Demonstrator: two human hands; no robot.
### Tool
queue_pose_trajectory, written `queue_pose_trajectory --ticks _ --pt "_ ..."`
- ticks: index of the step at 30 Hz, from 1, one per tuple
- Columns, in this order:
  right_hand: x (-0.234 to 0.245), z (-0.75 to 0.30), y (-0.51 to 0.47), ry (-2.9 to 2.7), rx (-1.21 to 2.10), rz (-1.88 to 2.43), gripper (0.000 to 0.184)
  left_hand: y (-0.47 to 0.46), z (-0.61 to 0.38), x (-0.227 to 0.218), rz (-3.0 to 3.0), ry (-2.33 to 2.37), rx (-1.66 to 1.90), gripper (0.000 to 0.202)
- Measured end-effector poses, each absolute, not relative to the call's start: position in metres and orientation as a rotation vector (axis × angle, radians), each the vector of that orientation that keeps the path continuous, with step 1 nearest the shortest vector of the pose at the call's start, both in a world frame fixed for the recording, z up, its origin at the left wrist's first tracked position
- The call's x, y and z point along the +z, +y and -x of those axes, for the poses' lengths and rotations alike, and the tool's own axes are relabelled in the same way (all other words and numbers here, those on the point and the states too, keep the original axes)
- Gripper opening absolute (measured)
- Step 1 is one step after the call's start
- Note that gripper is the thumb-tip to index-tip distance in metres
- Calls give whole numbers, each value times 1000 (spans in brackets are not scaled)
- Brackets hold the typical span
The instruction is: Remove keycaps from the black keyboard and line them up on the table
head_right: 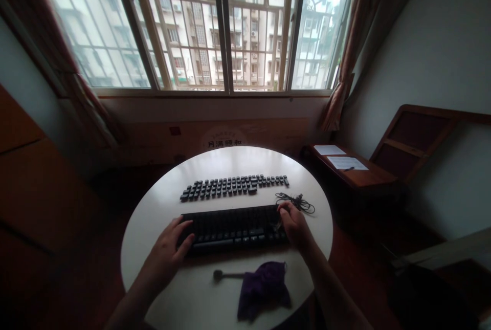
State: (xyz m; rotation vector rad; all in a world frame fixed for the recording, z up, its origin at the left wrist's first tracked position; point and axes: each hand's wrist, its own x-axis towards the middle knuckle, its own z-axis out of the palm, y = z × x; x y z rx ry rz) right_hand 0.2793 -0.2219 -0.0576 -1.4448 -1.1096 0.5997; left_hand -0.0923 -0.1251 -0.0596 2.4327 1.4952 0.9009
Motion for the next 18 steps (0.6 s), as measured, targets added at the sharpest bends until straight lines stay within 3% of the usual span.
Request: queue_pose_trajectory --ticks 7,18 --pt "-67 -281 -231 -1019 416 1461 33 -138 71 -65 -2606 1384 1229 29" --pt "-69 -312 -226 -1045 289 1605 39 -143 64 -71 -2709 1293 1003 29"
